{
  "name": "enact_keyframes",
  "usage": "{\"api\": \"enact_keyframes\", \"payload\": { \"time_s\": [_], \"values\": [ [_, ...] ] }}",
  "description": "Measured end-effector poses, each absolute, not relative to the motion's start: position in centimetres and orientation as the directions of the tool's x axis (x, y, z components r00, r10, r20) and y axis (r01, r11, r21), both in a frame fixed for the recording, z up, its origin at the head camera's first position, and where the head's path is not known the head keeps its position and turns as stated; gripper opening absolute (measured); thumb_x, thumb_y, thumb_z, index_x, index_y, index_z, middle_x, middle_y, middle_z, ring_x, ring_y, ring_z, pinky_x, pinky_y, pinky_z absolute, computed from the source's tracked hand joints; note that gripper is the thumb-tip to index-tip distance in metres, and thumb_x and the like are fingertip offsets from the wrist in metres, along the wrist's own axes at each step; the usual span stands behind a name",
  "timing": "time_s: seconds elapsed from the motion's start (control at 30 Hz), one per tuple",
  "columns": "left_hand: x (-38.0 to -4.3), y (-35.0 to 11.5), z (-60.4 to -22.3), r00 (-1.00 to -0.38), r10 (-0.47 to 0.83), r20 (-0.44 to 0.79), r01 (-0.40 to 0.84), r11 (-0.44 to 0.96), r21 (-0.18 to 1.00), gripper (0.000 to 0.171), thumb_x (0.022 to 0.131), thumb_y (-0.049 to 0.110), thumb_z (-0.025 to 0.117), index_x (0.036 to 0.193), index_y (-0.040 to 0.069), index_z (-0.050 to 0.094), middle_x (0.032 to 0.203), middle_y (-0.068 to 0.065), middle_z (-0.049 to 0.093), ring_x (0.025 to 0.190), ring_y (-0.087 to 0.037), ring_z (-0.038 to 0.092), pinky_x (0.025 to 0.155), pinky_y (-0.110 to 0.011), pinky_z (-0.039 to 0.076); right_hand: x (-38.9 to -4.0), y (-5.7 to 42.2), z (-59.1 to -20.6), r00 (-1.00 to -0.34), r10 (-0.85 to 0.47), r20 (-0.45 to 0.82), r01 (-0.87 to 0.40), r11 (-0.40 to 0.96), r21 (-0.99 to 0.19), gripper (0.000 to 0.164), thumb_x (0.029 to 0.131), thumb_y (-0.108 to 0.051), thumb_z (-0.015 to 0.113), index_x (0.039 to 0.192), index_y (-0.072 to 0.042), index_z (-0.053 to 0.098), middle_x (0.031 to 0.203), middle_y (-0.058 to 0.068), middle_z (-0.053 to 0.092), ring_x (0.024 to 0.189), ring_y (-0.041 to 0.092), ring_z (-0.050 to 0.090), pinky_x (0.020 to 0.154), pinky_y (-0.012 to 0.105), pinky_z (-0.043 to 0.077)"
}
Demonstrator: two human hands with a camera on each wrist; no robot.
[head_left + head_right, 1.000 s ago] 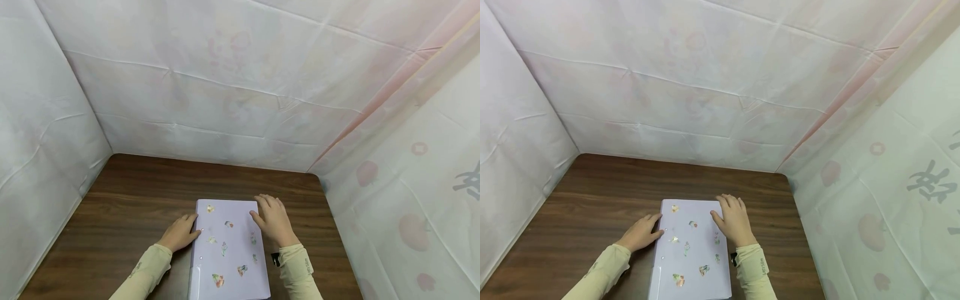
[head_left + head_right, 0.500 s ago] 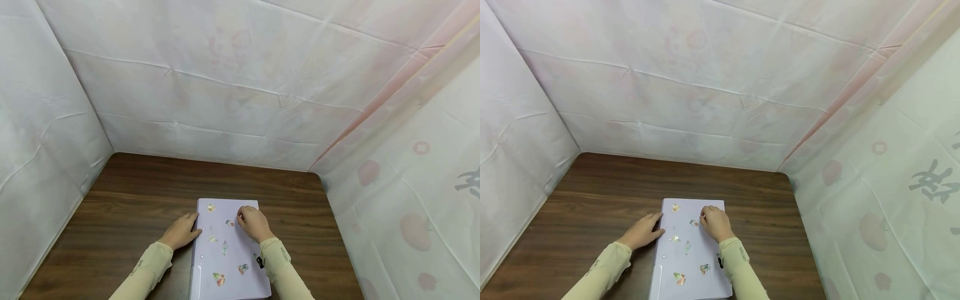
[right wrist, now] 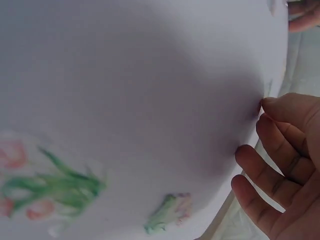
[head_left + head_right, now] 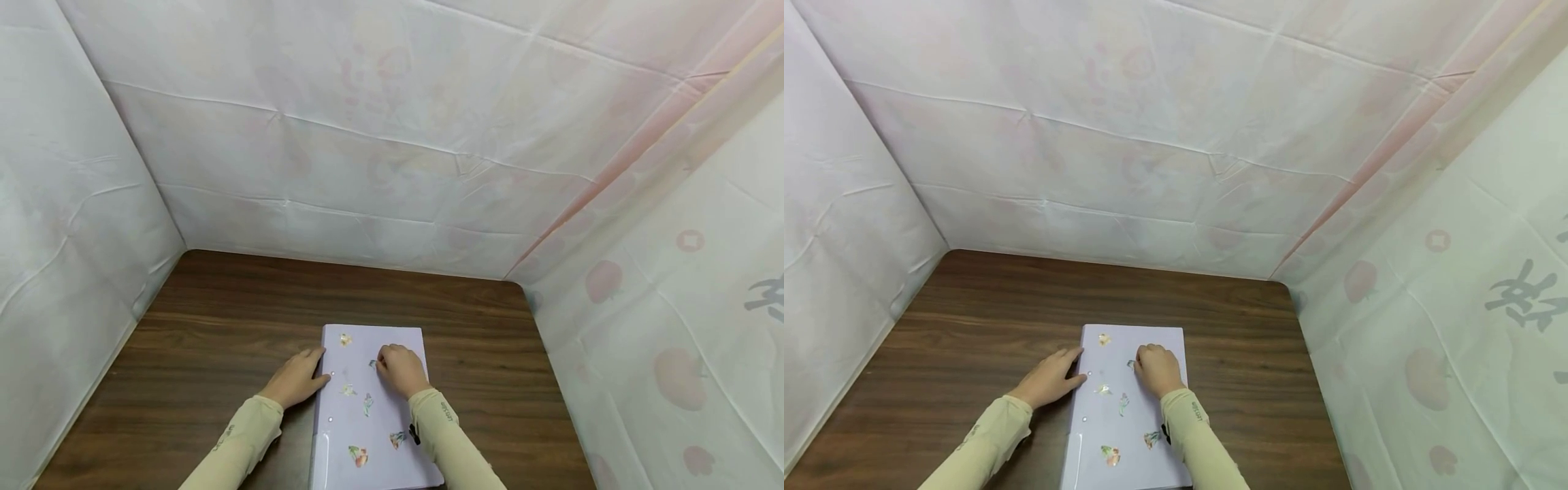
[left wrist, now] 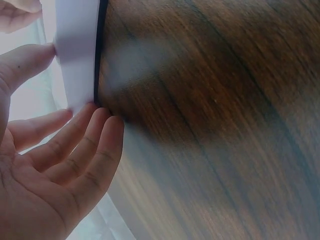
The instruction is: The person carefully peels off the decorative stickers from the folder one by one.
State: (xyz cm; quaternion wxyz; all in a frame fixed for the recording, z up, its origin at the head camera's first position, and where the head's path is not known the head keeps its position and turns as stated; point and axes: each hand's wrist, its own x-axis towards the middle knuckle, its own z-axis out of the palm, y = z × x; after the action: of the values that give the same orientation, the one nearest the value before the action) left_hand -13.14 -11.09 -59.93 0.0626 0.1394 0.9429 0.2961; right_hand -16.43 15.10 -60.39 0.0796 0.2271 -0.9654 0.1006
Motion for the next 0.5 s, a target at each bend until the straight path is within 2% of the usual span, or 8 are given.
{"api": "enact_keyframes", "payload": {
  "time_s": [0.2, 0.5],
  "values": [
    [-13.1, -11.0, -60.1, -0.954, 0.298, -0.037, 0.224, 0.786, 0.576, 0.063, 0.091, 0.027, 0.075, 0.139, -0.007, 0.052, 0.137, -0.03, 0.052, 0.126, -0.045, 0.051, 0.102, -0.057, 0.042, -16.0, 14.8, -61.2, -0.873, -0.438, 0.215, -0.462, 0.884, -0.076, 0.011, 0.084, -0.02, 0.079, 0.078, -0.015, 0.071, 0.071, -0.005, 0.065, 0.064, 0.013, 0.061, 0.057, 0.03, 0.051],
    [-13.2, -10.9, -60.2, -0.956, 0.288, -0.057, 0.207, 0.797, 0.567, 0.063, 0.091, 0.028, 0.076, 0.139, -0.006, 0.052, 0.138, -0.031, 0.051, 0.127, -0.046, 0.049, 0.102, -0.058, 0.042, -15.7, 14.4, -61.6, -0.882, -0.413, 0.229, -0.437, 0.897, -0.068, 0.011, 0.082, -0.018, 0.081, 0.076, -0.016, 0.072, 0.071, -0.005, 0.067, 0.066, 0.014, 0.062, 0.058, 0.031, 0.052]
  ]
}}
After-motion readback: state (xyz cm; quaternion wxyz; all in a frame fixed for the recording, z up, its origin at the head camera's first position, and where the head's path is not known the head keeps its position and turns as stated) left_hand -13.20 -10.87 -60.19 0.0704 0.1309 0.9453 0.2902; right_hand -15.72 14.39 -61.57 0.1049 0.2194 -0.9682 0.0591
